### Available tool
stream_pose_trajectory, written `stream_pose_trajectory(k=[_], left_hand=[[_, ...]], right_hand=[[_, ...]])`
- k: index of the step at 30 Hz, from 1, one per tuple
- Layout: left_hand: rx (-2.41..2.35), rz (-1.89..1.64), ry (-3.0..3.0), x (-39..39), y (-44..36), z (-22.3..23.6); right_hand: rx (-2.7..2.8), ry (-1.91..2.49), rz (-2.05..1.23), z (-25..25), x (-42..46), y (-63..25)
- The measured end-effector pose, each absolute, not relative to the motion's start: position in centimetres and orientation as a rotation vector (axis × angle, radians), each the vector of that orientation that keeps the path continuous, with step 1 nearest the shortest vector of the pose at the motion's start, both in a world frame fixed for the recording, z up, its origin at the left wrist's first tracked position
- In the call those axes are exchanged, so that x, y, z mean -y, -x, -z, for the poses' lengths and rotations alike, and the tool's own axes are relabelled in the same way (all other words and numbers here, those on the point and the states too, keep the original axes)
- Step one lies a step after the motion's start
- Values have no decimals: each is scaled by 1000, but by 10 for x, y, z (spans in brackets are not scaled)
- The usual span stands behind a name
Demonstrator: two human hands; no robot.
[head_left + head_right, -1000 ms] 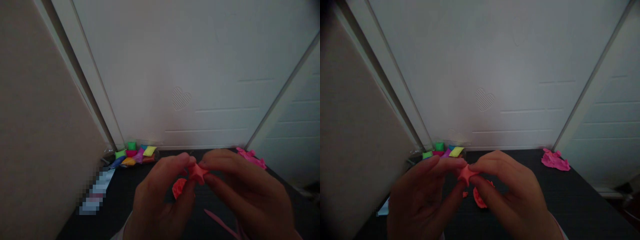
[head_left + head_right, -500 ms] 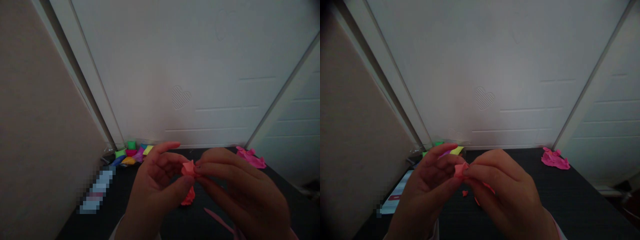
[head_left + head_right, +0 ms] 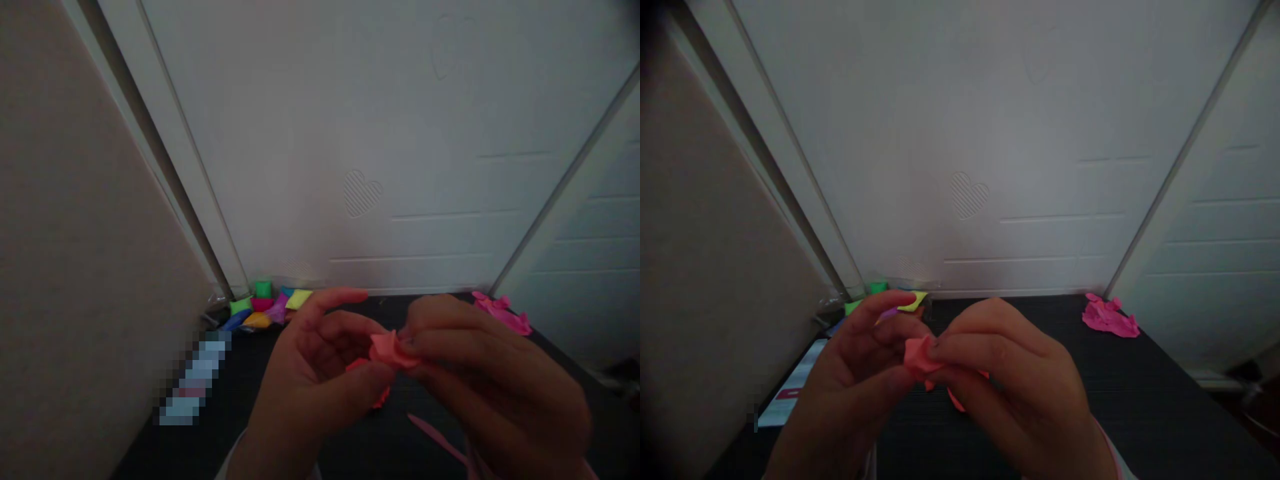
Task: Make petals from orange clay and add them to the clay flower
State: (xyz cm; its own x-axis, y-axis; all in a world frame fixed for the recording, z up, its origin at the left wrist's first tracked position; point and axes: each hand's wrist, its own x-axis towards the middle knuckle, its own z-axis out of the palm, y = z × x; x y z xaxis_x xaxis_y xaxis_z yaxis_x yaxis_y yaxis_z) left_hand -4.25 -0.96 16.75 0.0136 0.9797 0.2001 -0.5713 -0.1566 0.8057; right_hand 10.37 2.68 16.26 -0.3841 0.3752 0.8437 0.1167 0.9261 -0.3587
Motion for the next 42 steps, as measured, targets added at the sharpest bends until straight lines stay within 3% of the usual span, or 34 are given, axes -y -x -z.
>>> stream_pose_trajectory(k=[34, 42], left_hand=[[-390, -1310, -824, 4, 44, -165], [-581, -1564, -1028, 6, 42, -164]], right_hand=[[1806, 311, -342, -155, -28, -99], [1754, 394, -325, -157, -25, -100]])
